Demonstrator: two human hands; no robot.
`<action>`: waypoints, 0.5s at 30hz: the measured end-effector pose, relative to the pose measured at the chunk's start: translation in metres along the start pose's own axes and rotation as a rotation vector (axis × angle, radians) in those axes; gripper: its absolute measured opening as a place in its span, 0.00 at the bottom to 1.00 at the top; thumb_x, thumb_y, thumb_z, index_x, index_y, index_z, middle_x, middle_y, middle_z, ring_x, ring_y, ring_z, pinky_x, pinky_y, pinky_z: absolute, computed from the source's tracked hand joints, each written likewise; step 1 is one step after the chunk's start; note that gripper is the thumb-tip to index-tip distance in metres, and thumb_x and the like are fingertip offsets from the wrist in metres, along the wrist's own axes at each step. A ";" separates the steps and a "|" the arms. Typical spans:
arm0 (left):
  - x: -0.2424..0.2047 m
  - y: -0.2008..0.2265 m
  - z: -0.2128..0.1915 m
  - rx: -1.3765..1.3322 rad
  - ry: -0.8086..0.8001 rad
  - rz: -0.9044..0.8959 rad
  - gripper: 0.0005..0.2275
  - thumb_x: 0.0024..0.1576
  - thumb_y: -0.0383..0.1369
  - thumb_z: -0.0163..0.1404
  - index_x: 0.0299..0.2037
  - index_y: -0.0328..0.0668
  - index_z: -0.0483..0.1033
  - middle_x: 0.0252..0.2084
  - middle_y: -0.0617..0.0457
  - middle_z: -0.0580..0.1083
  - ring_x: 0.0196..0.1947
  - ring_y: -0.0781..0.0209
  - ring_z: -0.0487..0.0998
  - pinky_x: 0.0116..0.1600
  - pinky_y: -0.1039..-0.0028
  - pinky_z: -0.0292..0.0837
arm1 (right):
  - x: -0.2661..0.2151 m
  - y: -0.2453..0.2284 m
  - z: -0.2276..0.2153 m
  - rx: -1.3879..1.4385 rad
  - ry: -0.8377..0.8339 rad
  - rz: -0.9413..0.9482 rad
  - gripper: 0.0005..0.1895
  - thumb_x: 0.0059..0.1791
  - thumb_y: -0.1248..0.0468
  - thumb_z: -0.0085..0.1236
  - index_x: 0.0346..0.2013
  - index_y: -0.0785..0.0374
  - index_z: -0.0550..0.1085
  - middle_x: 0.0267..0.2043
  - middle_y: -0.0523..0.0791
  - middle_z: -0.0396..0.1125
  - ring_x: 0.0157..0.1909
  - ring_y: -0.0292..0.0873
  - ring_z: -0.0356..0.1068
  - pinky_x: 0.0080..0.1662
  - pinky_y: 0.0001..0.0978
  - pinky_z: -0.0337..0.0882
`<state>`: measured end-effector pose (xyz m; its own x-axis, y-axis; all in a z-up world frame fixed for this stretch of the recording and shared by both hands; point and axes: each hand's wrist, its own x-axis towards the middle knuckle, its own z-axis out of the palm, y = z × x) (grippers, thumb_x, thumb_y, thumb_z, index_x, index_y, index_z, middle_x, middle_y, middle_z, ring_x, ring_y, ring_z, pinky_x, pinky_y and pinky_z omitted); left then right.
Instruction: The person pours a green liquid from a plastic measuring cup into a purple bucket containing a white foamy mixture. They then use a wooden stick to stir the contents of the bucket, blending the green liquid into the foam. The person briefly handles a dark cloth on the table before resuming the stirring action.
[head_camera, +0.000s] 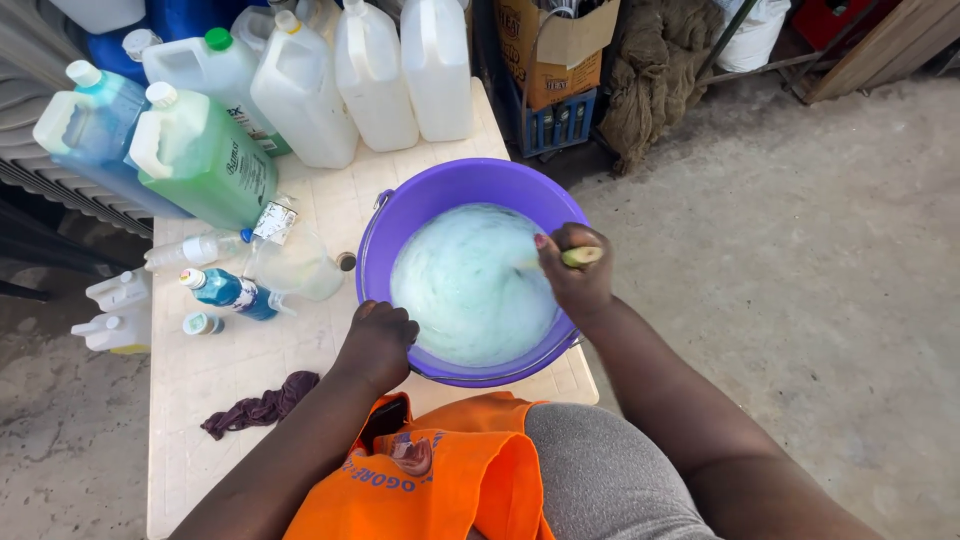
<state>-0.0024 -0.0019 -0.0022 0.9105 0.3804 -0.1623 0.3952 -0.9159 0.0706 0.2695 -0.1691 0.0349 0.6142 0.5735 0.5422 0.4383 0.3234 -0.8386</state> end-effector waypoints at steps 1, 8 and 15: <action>0.000 -0.001 0.003 0.000 0.002 0.003 0.07 0.52 0.25 0.51 0.32 0.52 0.79 0.32 0.59 0.73 0.43 0.61 0.74 0.67 0.63 0.59 | -0.003 0.015 0.014 -0.003 0.002 -0.002 0.22 0.53 0.69 0.61 0.15 0.60 0.64 0.11 0.43 0.58 0.15 0.33 0.53 0.23 0.24 0.53; 0.000 -0.010 0.021 -0.037 0.067 0.046 0.05 0.51 0.26 0.52 0.32 0.50 0.78 0.32 0.58 0.72 0.43 0.59 0.74 0.66 0.62 0.60 | -0.031 -0.031 0.027 0.617 -0.406 0.205 0.17 0.43 0.73 0.69 0.16 0.63 0.68 0.16 0.47 0.65 0.20 0.39 0.63 0.28 0.31 0.66; -0.001 -0.006 0.012 -0.027 0.068 0.043 0.04 0.52 0.27 0.52 0.31 0.51 0.78 0.32 0.58 0.72 0.43 0.60 0.73 0.67 0.62 0.58 | -0.002 -0.045 -0.017 0.145 -0.119 0.131 0.20 0.47 0.75 0.56 0.13 0.61 0.61 0.13 0.44 0.54 0.16 0.37 0.55 0.24 0.27 0.57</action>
<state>-0.0070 0.0022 -0.0147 0.9325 0.3494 -0.0914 0.3578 -0.9282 0.1023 0.2595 -0.1975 0.0721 0.5740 0.6998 0.4251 0.2554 0.3402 -0.9050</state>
